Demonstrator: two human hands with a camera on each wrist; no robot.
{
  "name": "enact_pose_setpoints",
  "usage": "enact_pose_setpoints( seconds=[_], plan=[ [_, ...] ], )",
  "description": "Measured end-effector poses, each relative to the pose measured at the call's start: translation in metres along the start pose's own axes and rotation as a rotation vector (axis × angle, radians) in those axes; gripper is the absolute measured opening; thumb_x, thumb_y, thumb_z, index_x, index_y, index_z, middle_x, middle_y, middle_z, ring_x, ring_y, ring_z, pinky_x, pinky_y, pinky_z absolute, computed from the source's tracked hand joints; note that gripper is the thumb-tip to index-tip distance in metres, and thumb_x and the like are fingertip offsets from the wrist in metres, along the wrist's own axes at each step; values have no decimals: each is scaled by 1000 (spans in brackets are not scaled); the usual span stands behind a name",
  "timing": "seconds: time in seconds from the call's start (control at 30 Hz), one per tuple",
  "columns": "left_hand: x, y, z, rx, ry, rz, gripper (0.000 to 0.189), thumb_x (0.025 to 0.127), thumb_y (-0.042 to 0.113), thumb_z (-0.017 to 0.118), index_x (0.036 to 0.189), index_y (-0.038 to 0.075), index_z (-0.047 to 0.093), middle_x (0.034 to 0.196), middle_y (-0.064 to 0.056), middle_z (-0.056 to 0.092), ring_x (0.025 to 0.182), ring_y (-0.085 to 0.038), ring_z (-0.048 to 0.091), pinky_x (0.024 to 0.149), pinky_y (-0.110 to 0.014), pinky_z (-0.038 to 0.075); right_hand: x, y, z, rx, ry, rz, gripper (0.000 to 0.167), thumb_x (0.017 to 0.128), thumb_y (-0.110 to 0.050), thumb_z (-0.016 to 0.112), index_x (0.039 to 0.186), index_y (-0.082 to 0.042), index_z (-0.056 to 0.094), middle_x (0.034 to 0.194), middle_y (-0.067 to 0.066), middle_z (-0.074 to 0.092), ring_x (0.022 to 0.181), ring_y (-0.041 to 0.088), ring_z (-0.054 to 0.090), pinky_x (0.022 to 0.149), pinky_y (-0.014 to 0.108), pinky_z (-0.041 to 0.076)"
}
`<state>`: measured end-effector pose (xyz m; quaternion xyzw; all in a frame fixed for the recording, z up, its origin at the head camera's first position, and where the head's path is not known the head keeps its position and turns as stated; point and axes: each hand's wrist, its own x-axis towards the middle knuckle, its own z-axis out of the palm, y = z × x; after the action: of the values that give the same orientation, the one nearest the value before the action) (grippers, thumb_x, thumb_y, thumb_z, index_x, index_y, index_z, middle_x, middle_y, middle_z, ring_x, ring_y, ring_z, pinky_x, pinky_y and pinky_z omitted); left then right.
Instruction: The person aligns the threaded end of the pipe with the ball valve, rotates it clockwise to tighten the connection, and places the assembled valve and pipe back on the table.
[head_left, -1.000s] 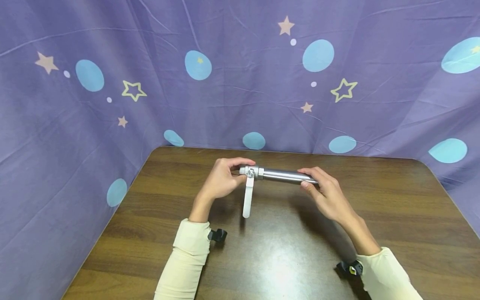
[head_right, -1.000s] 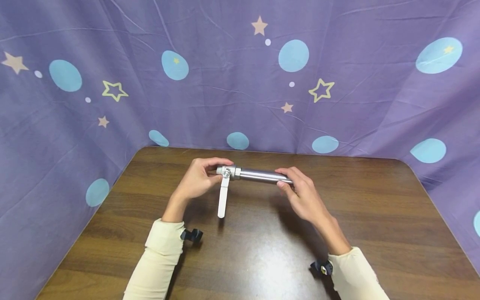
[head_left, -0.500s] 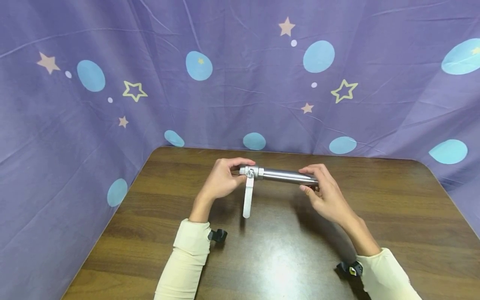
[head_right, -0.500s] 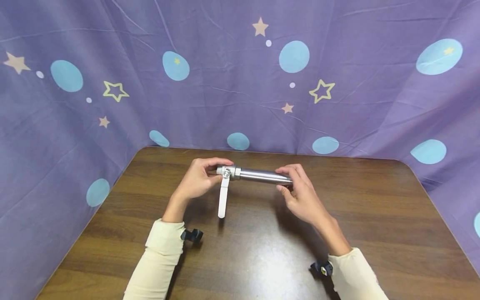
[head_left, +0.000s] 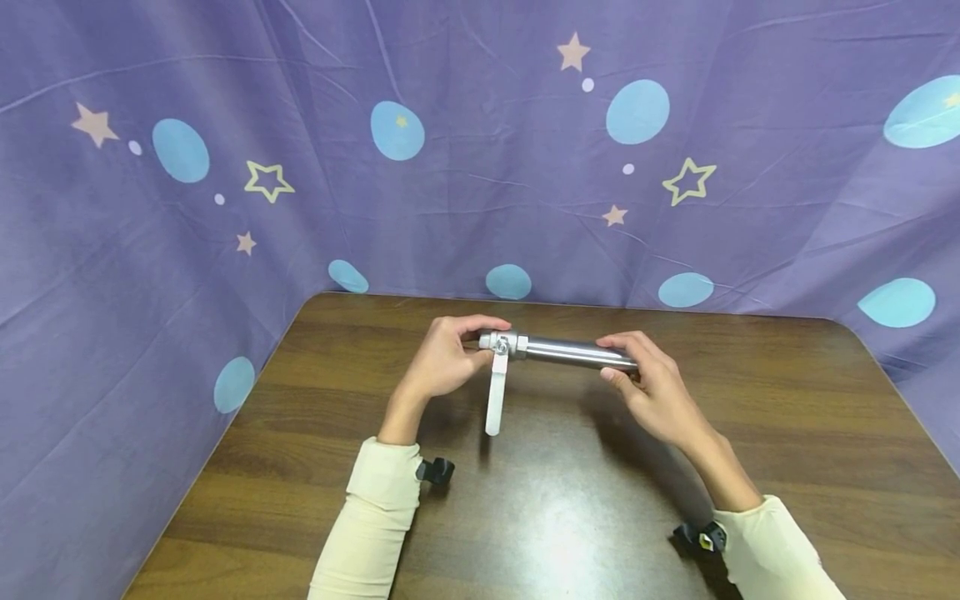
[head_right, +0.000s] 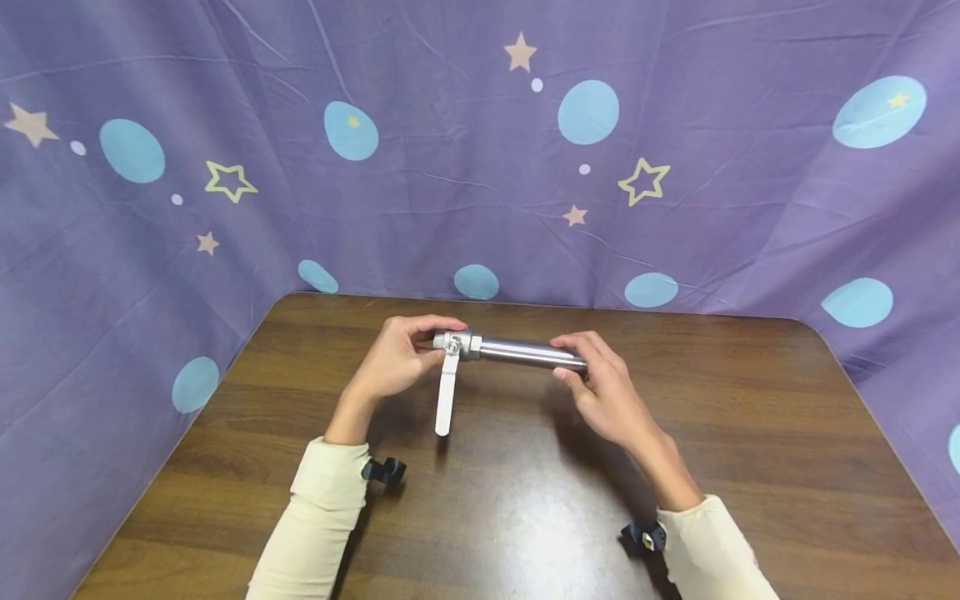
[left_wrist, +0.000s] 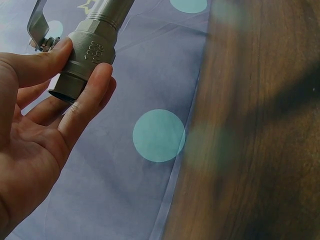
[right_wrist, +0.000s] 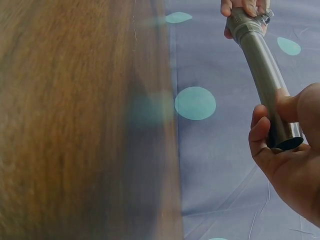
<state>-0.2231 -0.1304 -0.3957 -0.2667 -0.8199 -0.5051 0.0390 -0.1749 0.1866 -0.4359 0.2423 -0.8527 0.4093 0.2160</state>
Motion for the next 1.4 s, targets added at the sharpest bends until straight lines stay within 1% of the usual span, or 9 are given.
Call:
enact_pose_setpoints(
  seconds=[0.27, 0.43, 0.6, 0.9, 1.0, 1.07, 1.17, 1.27, 1.4],
  plan=[
    [0, -1, 0, 6, 0, 7, 41, 83, -12, 71, 120, 3, 80, 110, -13, 82, 90, -15, 73, 78, -31, 62, 0, 0, 0, 2, -12, 32, 37, 97, 2, 72, 134, -4, 70, 115, 5, 73, 87, 7, 60, 77, 12, 47],
    [1, -1, 1, 9, 0, 10, 41, 83, -11, 71, 120, 3, 80, 110, -13, 82, 91, -15, 73, 79, -33, 62, 0, 1, 0, 14, -24, 40, 35, 100, 2, 69, 134, -6, 70, 104, 2, 70, 78, 4, 64, 70, 13, 51],
    [1, -1, 1, 3, -2, 10, 41, 83, -11, 71, 120, 3, 80, 109, -13, 82, 89, -15, 73, 77, -29, 61, 0, 2, -1, 10, -38, 37, 32, 102, 0, 66, 134, -4, 69, 91, 0, 66, 72, 5, 61, 63, 16, 47],
    [2, -1, 1, 10, 2, 18, 40, 83, -11, 71, 120, 3, 80, 110, -12, 82, 89, -13, 72, 77, -24, 60, 1, 3, -1, 0, -59, 16, 31, 104, -1, 64, 134, -1, 68, 91, 0, 64, 72, 12, 66, 68, 15, 49],
    [1, -1, 1, 9, 1, 17, 40, 83, -10, 71, 120, 2, 80, 110, -12, 82, 90, -13, 73, 77, -24, 60, 0, 3, 0, -1, -62, 13, 31, 104, 0, 64, 135, -1, 68, 92, 0, 64, 75, 13, 67, 70, 13, 50],
    [1, -1, 1, 5, 0, 17, 40, 83, -11, 71, 120, 3, 80, 110, -13, 82, 90, -13, 73, 77, -25, 60, 0, 2, 0, -1, -56, 14, 33, 103, -1, 66, 135, -2, 68, 98, 2, 66, 79, 11, 66, 72, 13, 50],
    [1, -2, 1, 1, 1, 17, 40, 83, -11, 71, 120, 2, 80, 110, -14, 82, 89, -14, 72, 76, -25, 60, 0, 1, 0, 4, -46, 24, 38, 99, -2, 72, 137, -4, 68, 113, 5, 68, 87, 8, 61, 74, 13, 48],
    [1, -2, 1, -3, 3, 16, 41, 82, -12, 71, 120, 2, 80, 109, -14, 82, 87, -13, 71, 73, -24, 58, -1, -1, 1, 13, -36, 30, 44, 95, 0, 77, 138, -6, 67, 128, 7, 64, 92, 8, 55, 71, 14, 47],
    [1, -2, 0, -3, 4, 18, 42, 82, -13, 71, 120, 2, 80, 110, -14, 82, 87, -11, 69, 73, -23, 58, -1, -2, 1, 12, -19, 8, 46, 92, 8, 76, 135, -5, 65, 129, 10, 61, 98, 7, 54, 65, 13, 49]
  ],
)
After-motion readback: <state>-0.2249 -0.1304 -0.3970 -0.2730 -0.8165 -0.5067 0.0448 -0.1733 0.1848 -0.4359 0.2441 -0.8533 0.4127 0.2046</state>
